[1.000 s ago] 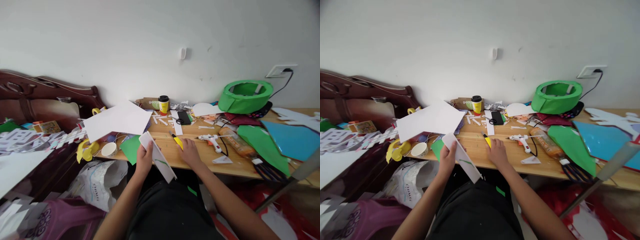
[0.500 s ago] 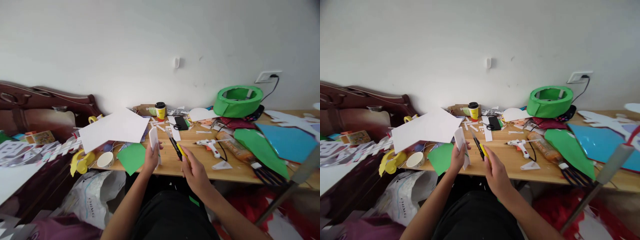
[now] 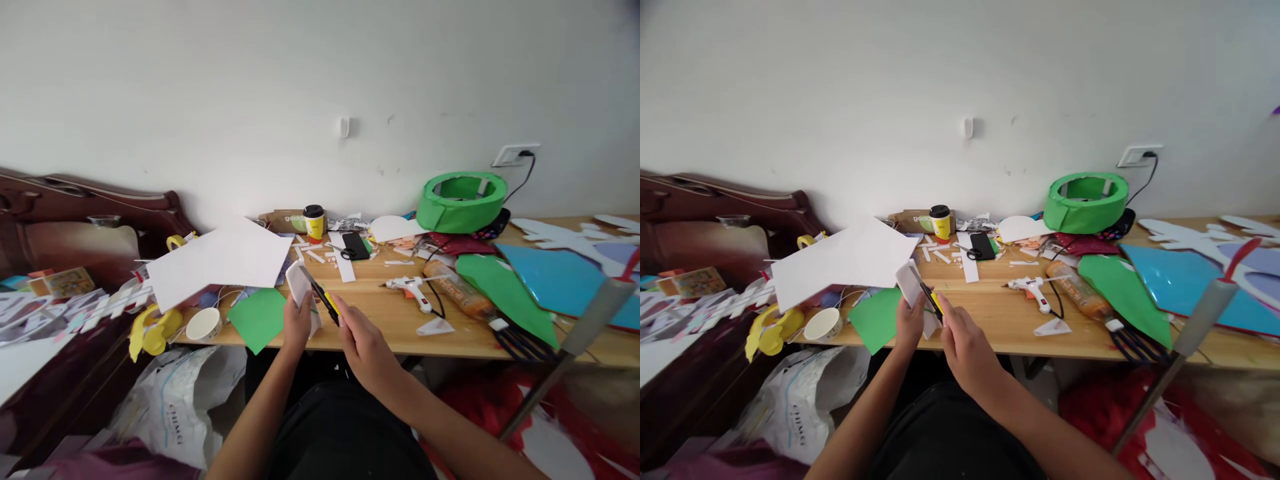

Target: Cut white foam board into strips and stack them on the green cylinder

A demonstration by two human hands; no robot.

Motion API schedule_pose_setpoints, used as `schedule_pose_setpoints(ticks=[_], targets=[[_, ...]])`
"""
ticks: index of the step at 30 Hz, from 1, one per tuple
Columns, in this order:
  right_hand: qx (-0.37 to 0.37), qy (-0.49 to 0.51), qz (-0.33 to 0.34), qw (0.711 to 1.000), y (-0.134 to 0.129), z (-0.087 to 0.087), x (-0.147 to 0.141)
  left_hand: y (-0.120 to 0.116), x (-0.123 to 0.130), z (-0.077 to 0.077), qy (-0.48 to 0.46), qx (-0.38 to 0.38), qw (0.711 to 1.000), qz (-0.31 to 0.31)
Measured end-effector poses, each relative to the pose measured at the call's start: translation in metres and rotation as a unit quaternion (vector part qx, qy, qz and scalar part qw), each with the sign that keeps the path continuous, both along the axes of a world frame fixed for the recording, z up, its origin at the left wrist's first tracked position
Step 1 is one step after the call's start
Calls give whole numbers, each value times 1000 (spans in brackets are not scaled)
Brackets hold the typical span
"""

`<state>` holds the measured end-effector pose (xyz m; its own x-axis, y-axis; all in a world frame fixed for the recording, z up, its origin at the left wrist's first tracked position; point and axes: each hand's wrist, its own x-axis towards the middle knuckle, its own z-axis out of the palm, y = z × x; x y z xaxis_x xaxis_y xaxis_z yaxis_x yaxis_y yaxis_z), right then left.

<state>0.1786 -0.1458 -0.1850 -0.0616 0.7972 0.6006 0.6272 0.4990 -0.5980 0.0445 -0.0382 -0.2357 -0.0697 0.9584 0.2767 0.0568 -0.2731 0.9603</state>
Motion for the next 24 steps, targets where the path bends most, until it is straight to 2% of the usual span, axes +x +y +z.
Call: schedule_pose_setpoints(ticks=[5,10,15,18,21,24], targets=[[-1,-5,-16,1000,1,4,-2,-2,4,3,-14,-10,1000,1],[-1,-32,-34,999,0,5,-1,-2,6,-2,15,1,1000,-4],[-6,-67,-63,996,-5,8,1,-5,7,-11,45,26,998,-32],[-8,-85,-67,994,-7,11,1,-8,4,-12,51,76,995,-28],[-11,-98,-69,993,-7,12,-1,-9,-3,-2,82,162,983,13],[-14,-103,-74,992,-8,12,-5,-7,-12,21,140,217,965,51]])
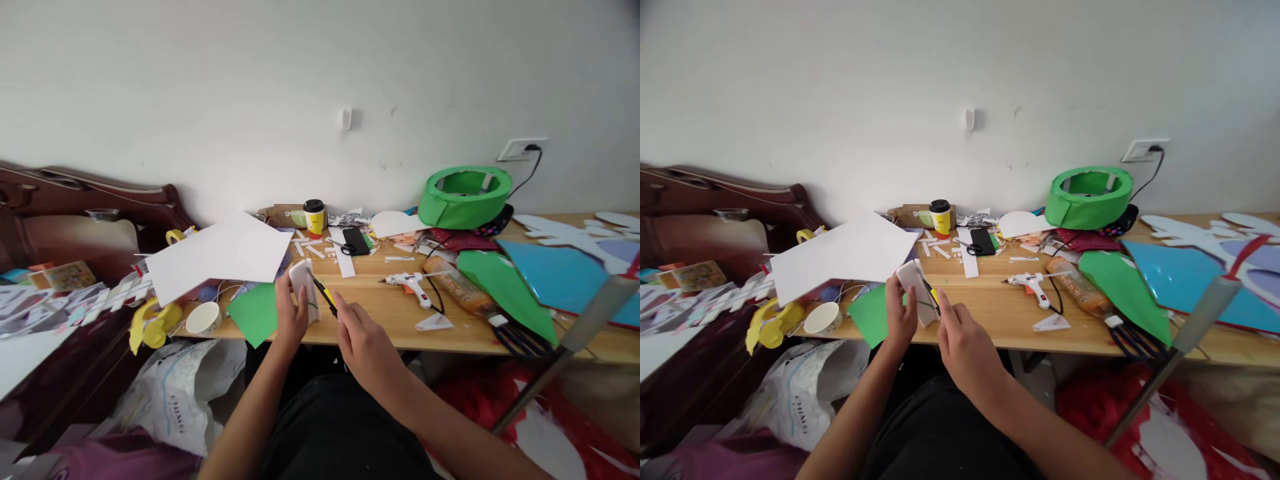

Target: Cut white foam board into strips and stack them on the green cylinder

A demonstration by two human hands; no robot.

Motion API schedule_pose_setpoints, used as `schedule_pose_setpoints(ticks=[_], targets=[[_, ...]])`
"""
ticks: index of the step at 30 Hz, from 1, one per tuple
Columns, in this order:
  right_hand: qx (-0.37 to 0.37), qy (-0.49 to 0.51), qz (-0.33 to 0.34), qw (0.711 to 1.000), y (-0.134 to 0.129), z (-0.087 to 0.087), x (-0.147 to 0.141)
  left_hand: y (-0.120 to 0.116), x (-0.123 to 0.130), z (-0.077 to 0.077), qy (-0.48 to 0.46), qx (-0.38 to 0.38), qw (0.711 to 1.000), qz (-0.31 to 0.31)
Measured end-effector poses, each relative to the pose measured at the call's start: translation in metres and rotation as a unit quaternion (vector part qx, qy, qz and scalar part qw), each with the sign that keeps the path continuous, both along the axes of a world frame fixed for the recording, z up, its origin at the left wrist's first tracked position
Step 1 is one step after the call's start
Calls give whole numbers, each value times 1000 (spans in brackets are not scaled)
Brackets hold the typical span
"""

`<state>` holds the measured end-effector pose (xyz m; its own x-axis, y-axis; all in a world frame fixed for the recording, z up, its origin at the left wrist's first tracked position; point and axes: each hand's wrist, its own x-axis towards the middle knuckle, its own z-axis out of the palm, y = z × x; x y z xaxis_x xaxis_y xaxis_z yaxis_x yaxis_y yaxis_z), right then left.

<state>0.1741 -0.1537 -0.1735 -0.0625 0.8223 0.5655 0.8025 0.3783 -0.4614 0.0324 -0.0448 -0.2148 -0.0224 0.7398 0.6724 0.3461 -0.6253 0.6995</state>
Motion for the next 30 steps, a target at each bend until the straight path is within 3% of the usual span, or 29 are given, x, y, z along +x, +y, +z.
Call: schedule_pose_setpoints(ticks=[5,13,18,21,30], targets=[[8,-25,-19,999,-1,-3,-5,1,-5,28,101,41,994,12],[-47,-86,-42,994,-3,-6,-8,1,-6,25,99,51,993,26],[-158,-149,-59,974,-3,-10,-10,7,-7,27,98,58,993,17],[-210,-180,-52,960,-3,-23,-11,10,-9,26,101,52,994,11],[-262,-201,-40,943,-10,-71,-14,17,-10,5,97,-18,995,-17]])
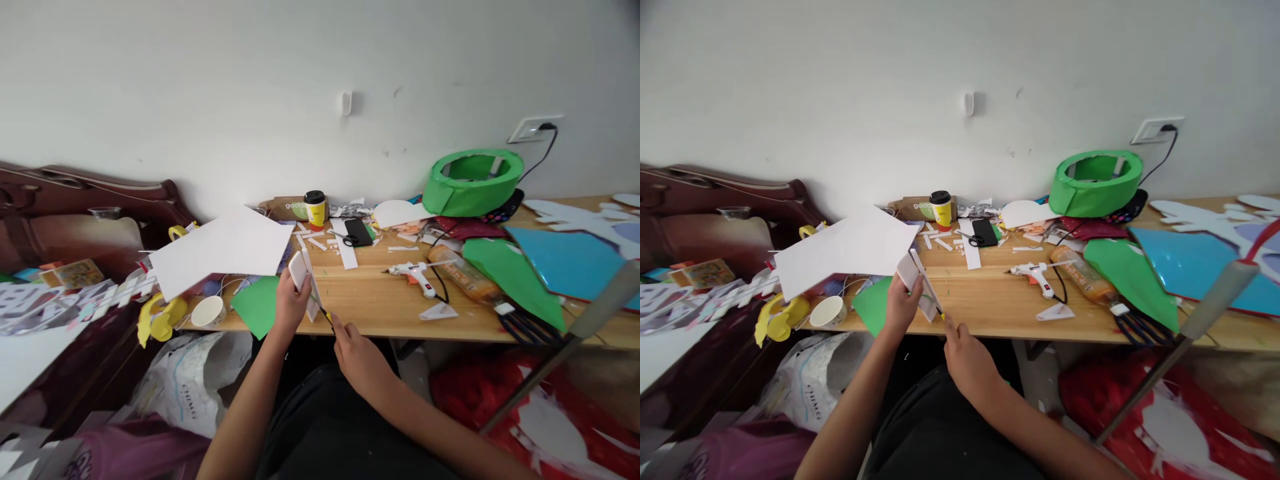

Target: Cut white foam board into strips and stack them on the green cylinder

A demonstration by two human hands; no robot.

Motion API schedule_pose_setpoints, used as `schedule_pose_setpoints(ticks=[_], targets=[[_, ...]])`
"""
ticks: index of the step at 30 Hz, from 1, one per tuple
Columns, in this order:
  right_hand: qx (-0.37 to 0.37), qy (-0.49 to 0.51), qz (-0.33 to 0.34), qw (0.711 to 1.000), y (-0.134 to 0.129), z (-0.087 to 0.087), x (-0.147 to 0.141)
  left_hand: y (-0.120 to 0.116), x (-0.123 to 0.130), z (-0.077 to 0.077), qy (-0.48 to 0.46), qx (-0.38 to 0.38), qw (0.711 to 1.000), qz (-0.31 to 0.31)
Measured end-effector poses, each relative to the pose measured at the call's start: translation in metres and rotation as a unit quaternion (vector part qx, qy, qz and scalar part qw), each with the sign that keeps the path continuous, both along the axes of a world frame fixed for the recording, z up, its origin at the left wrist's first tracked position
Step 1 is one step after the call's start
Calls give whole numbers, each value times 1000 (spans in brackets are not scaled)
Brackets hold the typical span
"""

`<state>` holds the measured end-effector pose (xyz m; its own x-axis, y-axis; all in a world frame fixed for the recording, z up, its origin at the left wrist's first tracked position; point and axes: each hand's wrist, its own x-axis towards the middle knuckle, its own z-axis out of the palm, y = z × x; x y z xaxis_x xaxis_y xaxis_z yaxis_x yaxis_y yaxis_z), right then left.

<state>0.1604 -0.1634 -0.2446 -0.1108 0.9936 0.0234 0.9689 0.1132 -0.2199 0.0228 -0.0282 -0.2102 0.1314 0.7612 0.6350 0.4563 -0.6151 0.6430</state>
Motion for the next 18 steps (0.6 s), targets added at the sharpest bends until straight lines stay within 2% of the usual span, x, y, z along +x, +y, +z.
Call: schedule_pose_setpoints(ticks=[4,6,8,11,13,15,18], targets=[[-75,-10,-12,997,-4,-17,-2,4,-1,-10,-17,-23,1000,1],[-82,-3,-17,996,-7,-22,-1,5,-2,-20,-31,-52,998,3],[-78,6,-18,997,-8,-24,1,3,-2,-34,-64,-111,992,-3],[-67,8,-22,997,-7,-23,7,-5,-2,-59,-116,-213,970,-18],[-62,2,-28,998,-7,-20,10,-10,-3,-73,-133,-250,959,-25],[-61,-5,-31,998,-10,-16,14,-12,-5,-81,-152,-265,952,-26],[-56,-22,-39,997,-22,-9,22,-11,-10,-86,-207,-278,938,-18]])
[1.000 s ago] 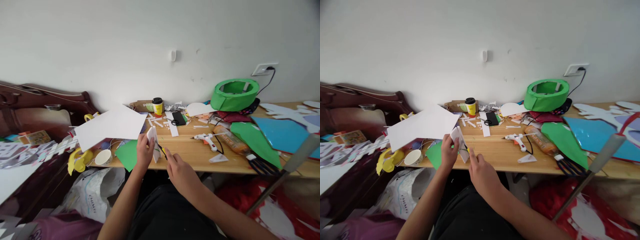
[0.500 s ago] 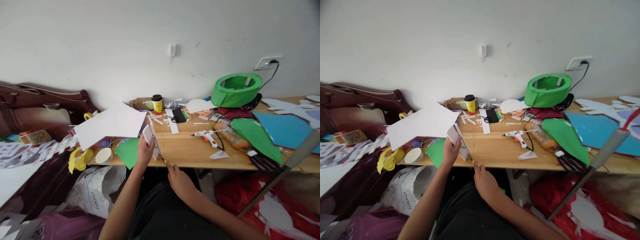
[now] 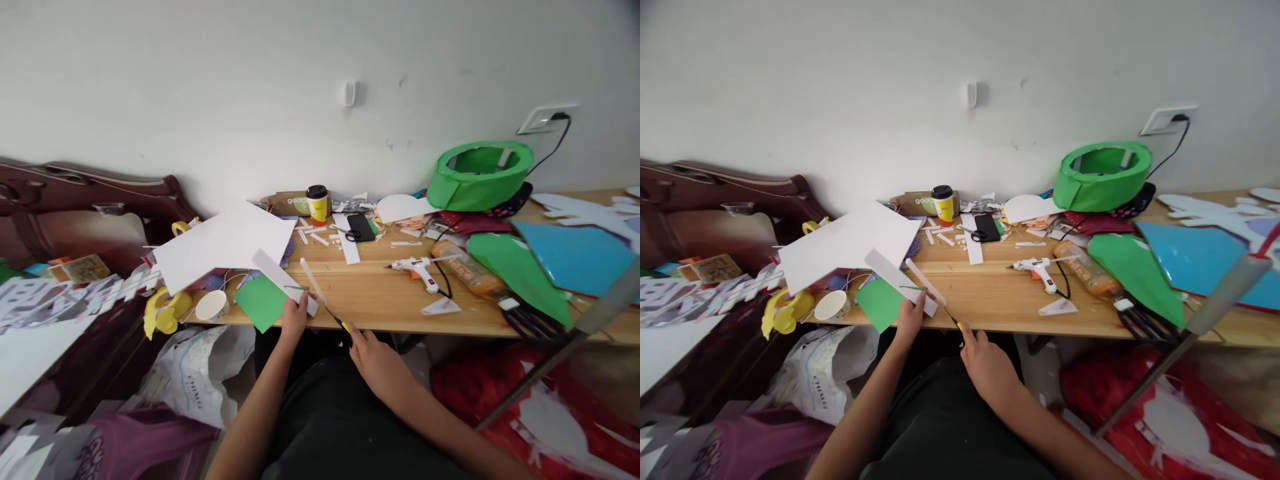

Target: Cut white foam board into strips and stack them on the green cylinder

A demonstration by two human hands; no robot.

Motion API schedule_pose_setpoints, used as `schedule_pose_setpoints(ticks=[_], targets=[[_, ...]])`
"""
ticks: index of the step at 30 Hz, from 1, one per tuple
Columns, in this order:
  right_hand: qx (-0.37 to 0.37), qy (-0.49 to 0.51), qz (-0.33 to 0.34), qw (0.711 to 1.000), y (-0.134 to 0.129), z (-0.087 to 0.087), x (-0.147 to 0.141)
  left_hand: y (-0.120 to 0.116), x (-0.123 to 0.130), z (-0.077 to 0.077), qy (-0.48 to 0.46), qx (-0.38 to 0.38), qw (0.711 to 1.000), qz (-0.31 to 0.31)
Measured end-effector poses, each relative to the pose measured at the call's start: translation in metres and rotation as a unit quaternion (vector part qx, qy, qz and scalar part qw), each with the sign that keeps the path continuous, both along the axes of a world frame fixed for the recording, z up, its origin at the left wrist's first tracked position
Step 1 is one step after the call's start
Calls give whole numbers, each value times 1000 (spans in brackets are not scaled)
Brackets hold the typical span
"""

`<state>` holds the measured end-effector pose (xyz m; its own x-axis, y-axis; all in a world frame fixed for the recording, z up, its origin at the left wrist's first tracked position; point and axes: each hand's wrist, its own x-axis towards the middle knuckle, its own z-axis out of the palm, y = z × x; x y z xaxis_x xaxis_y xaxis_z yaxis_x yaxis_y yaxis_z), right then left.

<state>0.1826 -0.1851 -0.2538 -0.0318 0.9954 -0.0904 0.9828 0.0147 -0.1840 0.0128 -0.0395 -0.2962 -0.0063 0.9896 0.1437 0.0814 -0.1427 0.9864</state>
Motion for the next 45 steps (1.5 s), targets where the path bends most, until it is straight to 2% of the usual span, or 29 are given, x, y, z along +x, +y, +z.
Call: schedule_pose_setpoints(ticks=[4,7,10,12,14,18,21,24,27,30,33,35,37,39,41,43,45], targets=[[41,-3,-30,999,-27,2,22,-1,-7,4,-82,-28,996,5],[175,77,-62,980,-38,-3,42,-7,-10,12,-186,-62,980,-41],[291,196,-47,935,-35,-9,50,-14,-7,21,-287,-92,949,-91],[300,272,-20,914,-26,-10,45,-22,-2,26,-311,-106,939,-99],[276,337,-18,900,-14,-8,33,-33,7,27,-325,-119,932,-107],[207,463,-76,858,11,5,0,-63,24,19,-318,-127,930,-135],[145,543,-84,823,28,11,-18,-78,28,11,-284,-142,938,-135],[110,570,-82,810,40,10,-24,-81,25,10,-197,-146,959,-140],[129,535,-89,830,43,5,-22,-82,21,13,-119,-119,975,-147],[157,490,-74,854,41,3,-18,-85,20,14,-99,-86,982,-134],[154,498,-50,852,35,9,-13,-86,14,12,-58,-45,987,-140],[162,510,-69,842,27,14,-5,-83,3,10,-3,-19,992,-123],[195,513,-127,827,15,18,12,-81,-16,8,74,10,995,-73],[255,487,-203,811,-2,16,36,-80,-41,5,151,33,988,-20],[324,415,-246,814,-23,8,65,-84,-66,-2,217,37,976,-7],[376,328,-205,842,-45,-5,90,-92,-89,-14,281,38,959,-22],[348,303,-103,882,-62,-22,102,-101,-106,-30,336,39,940,-44]])
